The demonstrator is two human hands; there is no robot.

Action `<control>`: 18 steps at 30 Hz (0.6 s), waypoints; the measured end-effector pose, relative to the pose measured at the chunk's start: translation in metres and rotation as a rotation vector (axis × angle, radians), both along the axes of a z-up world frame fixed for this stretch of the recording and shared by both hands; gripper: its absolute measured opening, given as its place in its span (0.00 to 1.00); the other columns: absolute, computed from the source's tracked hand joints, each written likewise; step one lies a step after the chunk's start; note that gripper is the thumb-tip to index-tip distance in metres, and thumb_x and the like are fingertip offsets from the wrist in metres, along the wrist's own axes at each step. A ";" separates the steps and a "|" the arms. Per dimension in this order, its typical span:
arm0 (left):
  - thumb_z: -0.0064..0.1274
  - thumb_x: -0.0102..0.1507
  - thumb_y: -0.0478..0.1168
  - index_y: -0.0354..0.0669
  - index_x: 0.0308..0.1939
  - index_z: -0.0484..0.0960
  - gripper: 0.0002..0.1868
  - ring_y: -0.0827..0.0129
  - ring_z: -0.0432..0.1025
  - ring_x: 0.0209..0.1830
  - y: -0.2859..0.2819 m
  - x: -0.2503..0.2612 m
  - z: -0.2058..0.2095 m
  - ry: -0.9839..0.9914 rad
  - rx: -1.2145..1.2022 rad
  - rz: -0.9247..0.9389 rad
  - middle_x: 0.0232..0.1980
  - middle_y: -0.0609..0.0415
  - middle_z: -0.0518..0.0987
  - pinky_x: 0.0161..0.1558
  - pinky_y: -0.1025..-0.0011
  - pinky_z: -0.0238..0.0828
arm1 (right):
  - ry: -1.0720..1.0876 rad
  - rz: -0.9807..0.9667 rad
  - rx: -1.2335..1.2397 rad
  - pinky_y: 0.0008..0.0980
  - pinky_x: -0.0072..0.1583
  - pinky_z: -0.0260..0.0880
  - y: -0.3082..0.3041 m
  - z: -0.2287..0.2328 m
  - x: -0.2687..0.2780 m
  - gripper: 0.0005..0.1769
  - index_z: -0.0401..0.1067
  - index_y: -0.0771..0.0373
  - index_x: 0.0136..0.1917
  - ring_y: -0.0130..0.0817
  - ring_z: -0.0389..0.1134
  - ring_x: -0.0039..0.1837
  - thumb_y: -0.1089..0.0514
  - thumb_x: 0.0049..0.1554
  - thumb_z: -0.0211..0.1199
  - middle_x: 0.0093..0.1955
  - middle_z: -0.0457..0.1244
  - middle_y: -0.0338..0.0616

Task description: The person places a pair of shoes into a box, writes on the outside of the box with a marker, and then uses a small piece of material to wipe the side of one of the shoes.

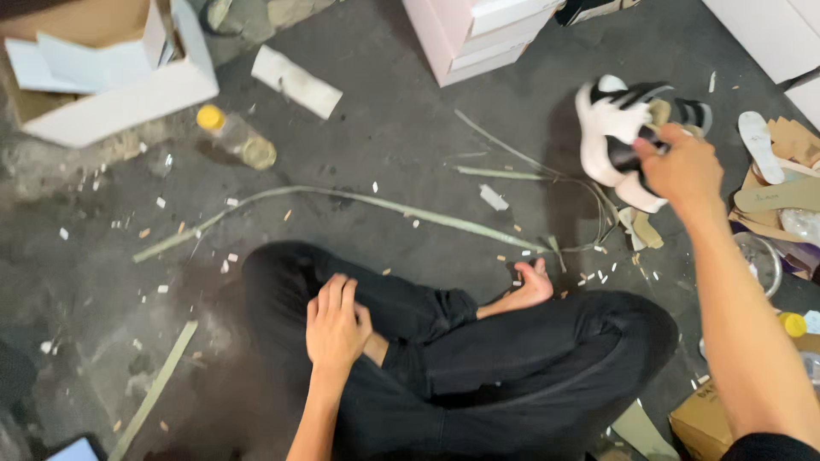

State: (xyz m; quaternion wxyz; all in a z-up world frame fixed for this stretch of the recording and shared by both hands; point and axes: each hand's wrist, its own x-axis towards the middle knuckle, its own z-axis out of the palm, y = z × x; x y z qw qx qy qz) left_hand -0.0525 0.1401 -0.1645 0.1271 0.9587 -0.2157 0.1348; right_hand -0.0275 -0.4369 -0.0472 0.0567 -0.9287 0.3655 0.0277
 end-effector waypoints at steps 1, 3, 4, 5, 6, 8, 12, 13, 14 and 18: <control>0.50 0.55 0.39 0.46 0.56 0.82 0.24 0.64 0.73 0.65 0.001 0.000 -0.002 0.034 -0.001 -0.006 0.62 0.58 0.80 0.53 0.64 0.69 | -0.030 0.042 0.003 0.63 0.57 0.66 0.030 0.011 0.001 0.23 0.76 0.53 0.65 0.73 0.66 0.63 0.38 0.66 0.61 0.64 0.67 0.69; 0.50 0.56 0.38 0.45 0.56 0.82 0.23 0.64 0.72 0.65 0.004 -0.004 -0.001 0.031 -0.012 -0.014 0.62 0.57 0.79 0.52 0.63 0.69 | -0.096 0.208 -0.028 0.61 0.54 0.65 0.081 0.007 0.004 0.19 0.76 0.56 0.60 0.70 0.67 0.59 0.41 0.66 0.62 0.58 0.68 0.65; 0.50 0.57 0.37 0.44 0.56 0.82 0.23 0.63 0.72 0.65 0.005 -0.001 -0.001 0.018 -0.021 -0.035 0.62 0.55 0.79 0.52 0.63 0.69 | -0.173 0.362 -0.056 0.60 0.50 0.65 0.106 0.005 0.007 0.17 0.76 0.59 0.55 0.67 0.68 0.56 0.44 0.67 0.64 0.53 0.69 0.61; 0.50 0.57 0.37 0.44 0.56 0.82 0.23 0.63 0.72 0.65 0.004 -0.002 -0.002 0.021 -0.023 -0.030 0.62 0.55 0.79 0.52 0.63 0.69 | -0.170 0.367 -0.057 0.60 0.50 0.65 0.130 -0.002 0.015 0.17 0.76 0.59 0.55 0.67 0.68 0.56 0.44 0.67 0.64 0.53 0.69 0.61; 0.52 0.55 0.37 0.44 0.55 0.81 0.23 0.61 0.73 0.63 0.004 -0.002 -0.004 -0.028 -0.044 -0.036 0.59 0.53 0.78 0.51 0.62 0.69 | -0.212 0.375 -0.037 0.63 0.50 0.69 0.156 -0.010 0.022 0.18 0.77 0.57 0.56 0.66 0.70 0.55 0.41 0.67 0.65 0.51 0.69 0.60; 0.54 0.54 0.37 0.44 0.54 0.80 0.23 0.59 0.74 0.61 0.004 -0.002 -0.003 -0.082 -0.061 -0.035 0.56 0.51 0.77 0.50 0.62 0.69 | -0.258 0.389 -0.015 0.66 0.51 0.73 0.208 -0.028 0.035 0.19 0.78 0.55 0.56 0.66 0.72 0.55 0.39 0.68 0.66 0.49 0.68 0.59; 0.55 0.54 0.38 0.42 0.55 0.80 0.23 0.58 0.73 0.63 0.007 -0.003 0.001 -0.019 -0.085 -0.047 0.57 0.49 0.78 0.51 0.61 0.69 | -0.305 0.452 -0.079 0.59 0.50 0.75 0.306 -0.067 0.050 0.16 0.72 0.57 0.57 0.58 0.69 0.57 0.43 0.67 0.63 0.52 0.62 0.52; 0.54 0.55 0.39 0.43 0.55 0.80 0.23 0.59 0.72 0.64 0.007 -0.003 0.000 -0.005 -0.075 -0.050 0.58 0.50 0.77 0.52 0.61 0.69 | -0.355 0.455 -0.080 0.60 0.49 0.75 0.327 -0.078 0.051 0.15 0.71 0.60 0.55 0.60 0.68 0.58 0.47 0.66 0.63 0.52 0.60 0.54; 0.54 0.55 0.39 0.43 0.55 0.80 0.23 0.59 0.72 0.64 0.009 -0.003 -0.003 -0.003 -0.071 -0.048 0.58 0.50 0.77 0.52 0.61 0.69 | -0.354 0.456 -0.075 0.60 0.49 0.75 0.339 -0.093 0.049 0.15 0.71 0.60 0.55 0.60 0.68 0.58 0.47 0.66 0.63 0.52 0.60 0.54; 0.51 0.57 0.40 0.43 0.57 0.79 0.23 0.60 0.70 0.65 0.009 -0.003 -0.013 -0.028 -0.045 -0.054 0.59 0.50 0.75 0.54 0.64 0.66 | -0.237 0.369 0.030 0.59 0.48 0.76 0.358 -0.132 0.036 0.18 0.67 0.47 0.60 0.51 0.63 0.63 0.38 0.65 0.64 0.60 0.55 0.46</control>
